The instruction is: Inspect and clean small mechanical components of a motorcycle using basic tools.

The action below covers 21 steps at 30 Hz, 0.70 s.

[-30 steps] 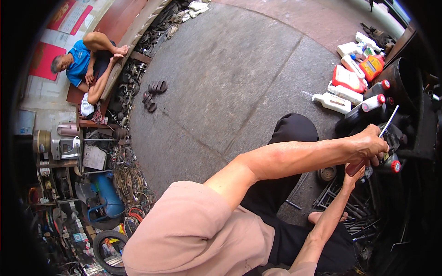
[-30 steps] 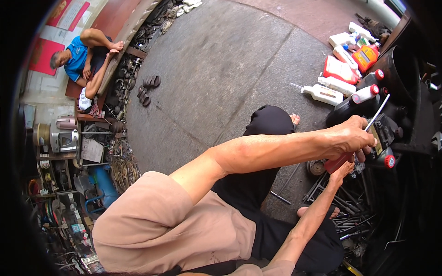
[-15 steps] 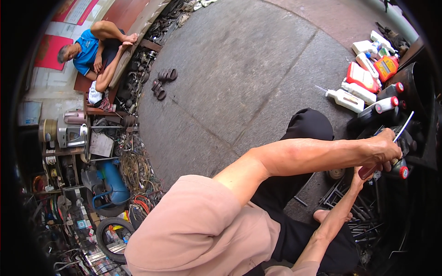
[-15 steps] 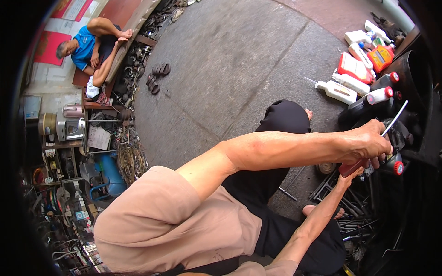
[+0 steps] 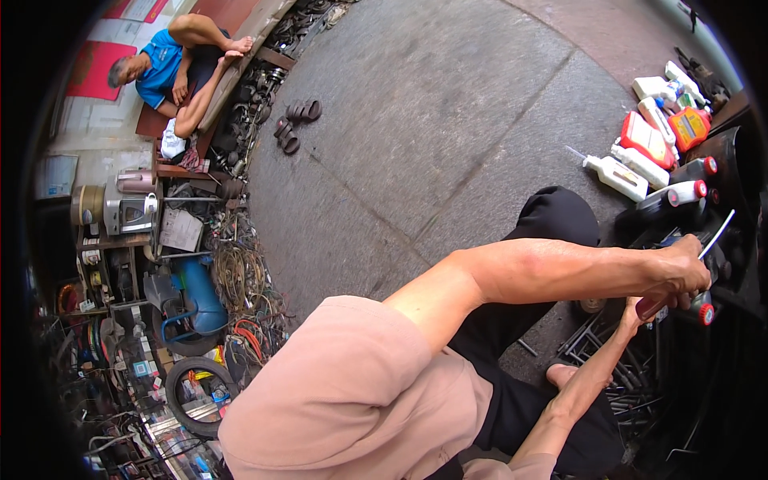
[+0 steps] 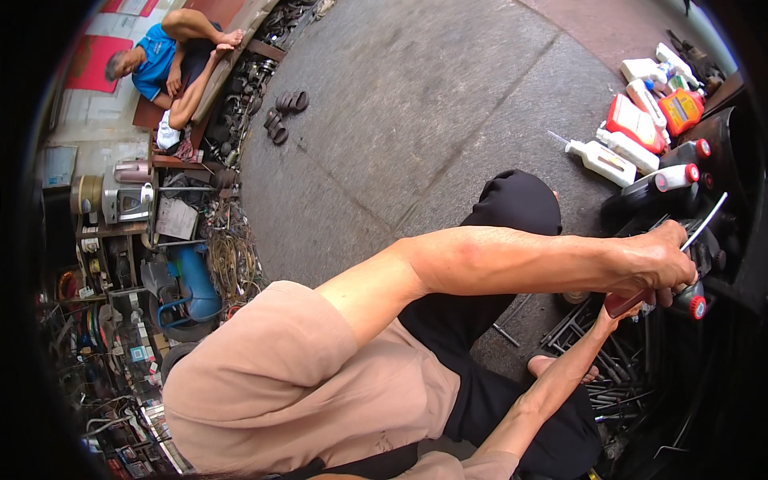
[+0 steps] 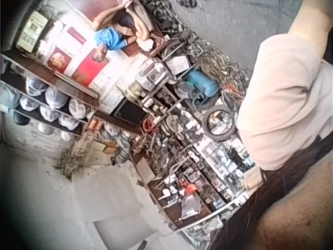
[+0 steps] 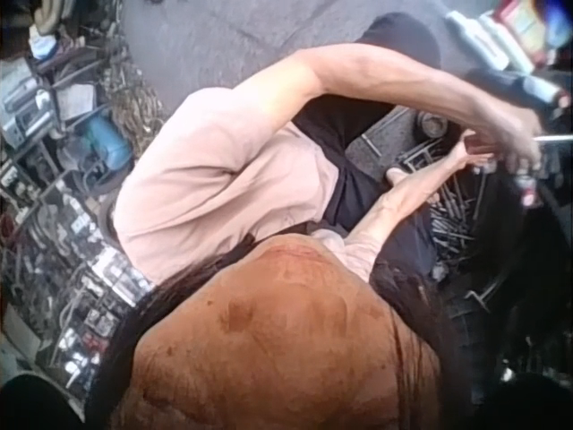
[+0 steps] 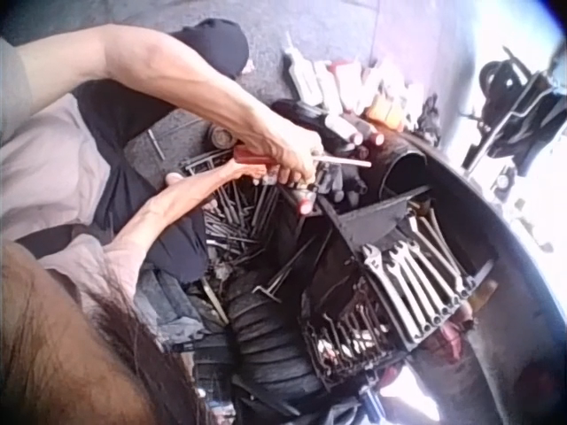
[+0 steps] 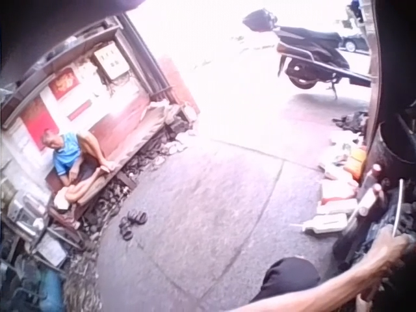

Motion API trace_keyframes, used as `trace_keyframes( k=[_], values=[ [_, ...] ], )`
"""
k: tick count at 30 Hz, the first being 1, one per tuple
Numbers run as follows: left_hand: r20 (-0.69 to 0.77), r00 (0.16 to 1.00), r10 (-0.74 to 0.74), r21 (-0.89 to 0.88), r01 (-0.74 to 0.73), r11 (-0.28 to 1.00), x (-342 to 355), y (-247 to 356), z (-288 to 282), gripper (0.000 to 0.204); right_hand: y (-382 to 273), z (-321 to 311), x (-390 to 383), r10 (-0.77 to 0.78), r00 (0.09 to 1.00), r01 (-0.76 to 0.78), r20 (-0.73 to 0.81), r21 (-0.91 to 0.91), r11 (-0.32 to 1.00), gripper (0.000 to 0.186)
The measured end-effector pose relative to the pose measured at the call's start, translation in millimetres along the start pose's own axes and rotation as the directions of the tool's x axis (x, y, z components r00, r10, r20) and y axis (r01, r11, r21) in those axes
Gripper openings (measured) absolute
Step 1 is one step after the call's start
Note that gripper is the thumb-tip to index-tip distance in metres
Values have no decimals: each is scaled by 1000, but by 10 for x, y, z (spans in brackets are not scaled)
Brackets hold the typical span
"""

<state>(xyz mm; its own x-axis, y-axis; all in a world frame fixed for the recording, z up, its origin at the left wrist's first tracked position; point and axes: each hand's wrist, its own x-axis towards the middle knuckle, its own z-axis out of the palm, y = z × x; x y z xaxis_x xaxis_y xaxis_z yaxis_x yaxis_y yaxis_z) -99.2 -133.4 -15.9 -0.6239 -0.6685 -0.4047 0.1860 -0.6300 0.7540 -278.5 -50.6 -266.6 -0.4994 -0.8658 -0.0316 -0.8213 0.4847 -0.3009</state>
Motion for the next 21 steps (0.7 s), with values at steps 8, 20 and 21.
trace_keyframes(
  k=[8,20,21],
  values=[
    [-18,1000,21,1,-21,1000,-43,16,0,8,1,-29,20,15,1000,-14,8,-8,1000,53],
    [3,1000,6,-16,-6,1000,94,-69,30,12,17,-37,-29,28,1000,-28,15,1,1000,48],
    [6,1000,8,-21,-8,1000,95,-71,32,13,19,-35,-35,30,999,-30,15,2,1000,47]
  ],
)
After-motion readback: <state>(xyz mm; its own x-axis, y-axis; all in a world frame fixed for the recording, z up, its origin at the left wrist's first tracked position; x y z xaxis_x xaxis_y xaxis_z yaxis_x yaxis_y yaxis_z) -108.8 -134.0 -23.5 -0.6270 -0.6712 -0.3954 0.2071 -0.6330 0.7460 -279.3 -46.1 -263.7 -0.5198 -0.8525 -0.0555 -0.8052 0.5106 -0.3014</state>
